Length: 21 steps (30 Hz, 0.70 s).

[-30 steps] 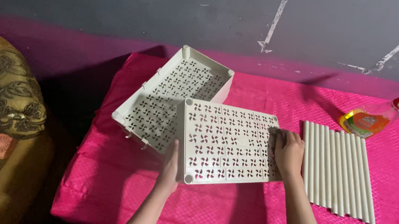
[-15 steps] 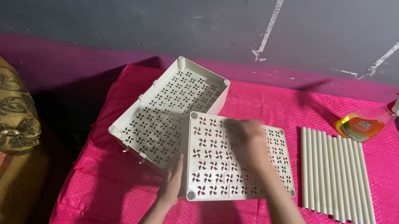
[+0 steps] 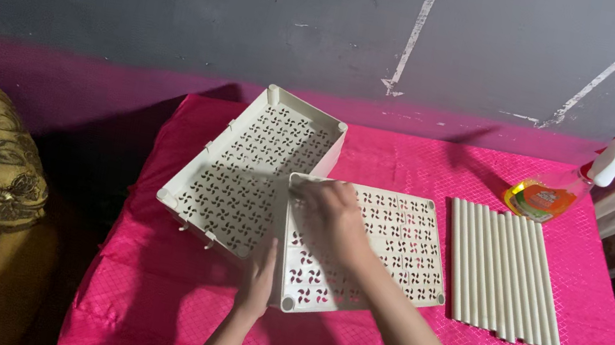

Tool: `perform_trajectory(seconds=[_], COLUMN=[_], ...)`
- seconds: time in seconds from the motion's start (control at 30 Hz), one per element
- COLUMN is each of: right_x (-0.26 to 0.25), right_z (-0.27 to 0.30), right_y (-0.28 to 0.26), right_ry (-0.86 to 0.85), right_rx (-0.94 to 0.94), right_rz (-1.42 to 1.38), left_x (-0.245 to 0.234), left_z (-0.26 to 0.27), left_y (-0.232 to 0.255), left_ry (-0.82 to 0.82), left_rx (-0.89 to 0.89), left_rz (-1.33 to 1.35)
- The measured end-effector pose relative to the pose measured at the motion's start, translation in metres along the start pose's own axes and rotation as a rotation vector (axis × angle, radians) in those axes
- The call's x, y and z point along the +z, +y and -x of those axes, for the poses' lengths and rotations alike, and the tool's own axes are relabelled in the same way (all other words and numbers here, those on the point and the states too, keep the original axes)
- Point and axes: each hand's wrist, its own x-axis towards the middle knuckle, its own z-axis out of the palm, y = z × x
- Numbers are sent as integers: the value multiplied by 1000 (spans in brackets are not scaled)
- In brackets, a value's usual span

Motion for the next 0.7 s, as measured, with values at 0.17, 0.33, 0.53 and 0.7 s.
perform_trajectory(seconds=[0.17, 0.33, 0.53, 0.7], right_x=[-59, -81, -20, -31], right_z=[44, 80, 16, 23], right_y=[79, 125, 37, -37], right_ry=[-14, 140, -24, -216], right_rx=[331, 591, 388, -247], right_rz=[172, 410, -22, -7], left_x=[-8, -7, 3, 8], left_z=[0, -1, -6, -4], left_y=[-27, -28, 13, 29], left_ry=[1, -64, -11, 2], left_rx=[599, 285, 403, 136], left_rz=[-711, -340, -573, -133])
